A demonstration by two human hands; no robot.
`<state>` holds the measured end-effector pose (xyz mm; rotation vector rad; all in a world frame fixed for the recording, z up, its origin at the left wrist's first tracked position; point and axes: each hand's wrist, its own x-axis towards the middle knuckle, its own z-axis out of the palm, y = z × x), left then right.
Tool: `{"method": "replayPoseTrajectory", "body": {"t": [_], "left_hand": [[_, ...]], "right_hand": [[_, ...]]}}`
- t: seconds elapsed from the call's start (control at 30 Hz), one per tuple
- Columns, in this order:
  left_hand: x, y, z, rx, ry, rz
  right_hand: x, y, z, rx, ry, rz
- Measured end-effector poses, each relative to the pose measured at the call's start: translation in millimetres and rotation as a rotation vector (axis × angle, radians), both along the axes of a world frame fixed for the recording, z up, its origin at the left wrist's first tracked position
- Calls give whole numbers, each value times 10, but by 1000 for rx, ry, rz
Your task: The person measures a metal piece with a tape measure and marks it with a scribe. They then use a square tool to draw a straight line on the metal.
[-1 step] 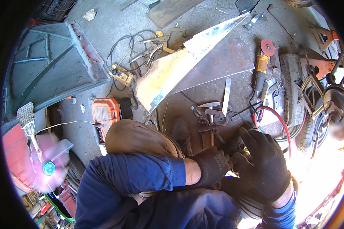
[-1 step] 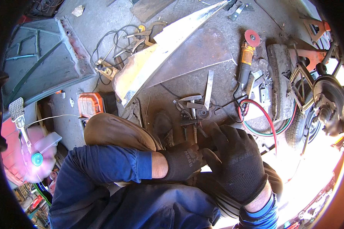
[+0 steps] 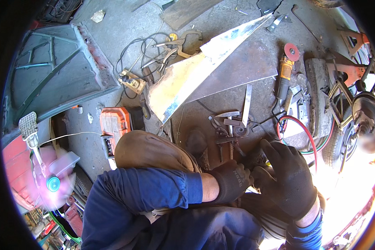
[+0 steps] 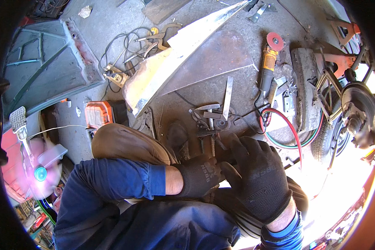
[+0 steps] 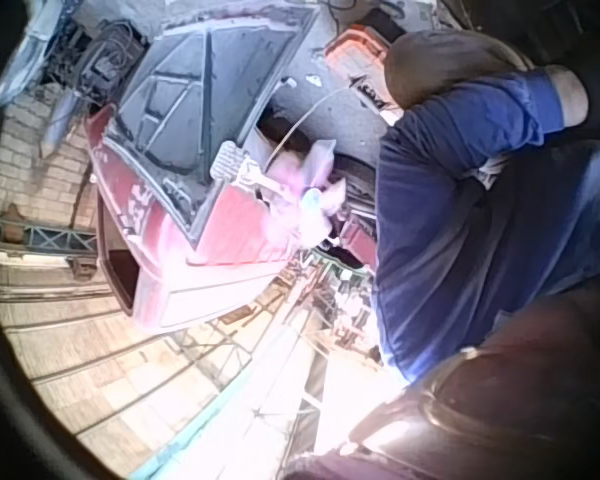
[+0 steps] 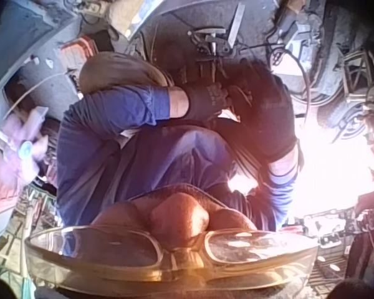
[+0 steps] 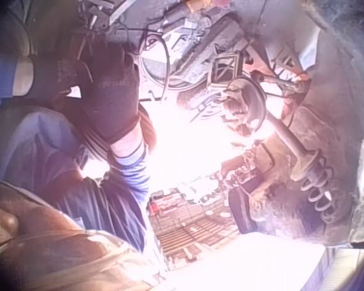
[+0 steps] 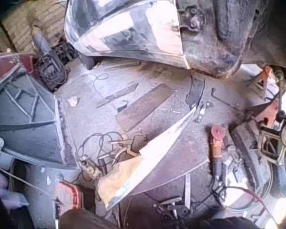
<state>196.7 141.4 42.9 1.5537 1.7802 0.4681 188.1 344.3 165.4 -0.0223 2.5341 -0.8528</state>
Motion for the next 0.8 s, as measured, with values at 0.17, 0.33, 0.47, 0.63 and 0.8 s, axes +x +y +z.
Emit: {"method": "replayPoseTrajectory", "body": {"t": [0.17,0.33,0.47,0.63,0.8], "left_hand": [[-41,8,33,-41,18,-50],[-81,4,-9,-15,30,-36],[-53,-7,-40,8,48,-43],[-50,-7,-42,-5,62,-61],[-82,22,-16,-37,4,-57]], "right_hand": [[-10,2,-2,9,2,8],[-31,8,-32,16,28,-1],[-32,14,-36,3,9,-6],[-24,17,-37,-2,24,2],[-10,6,-37,8,25,5]]}}
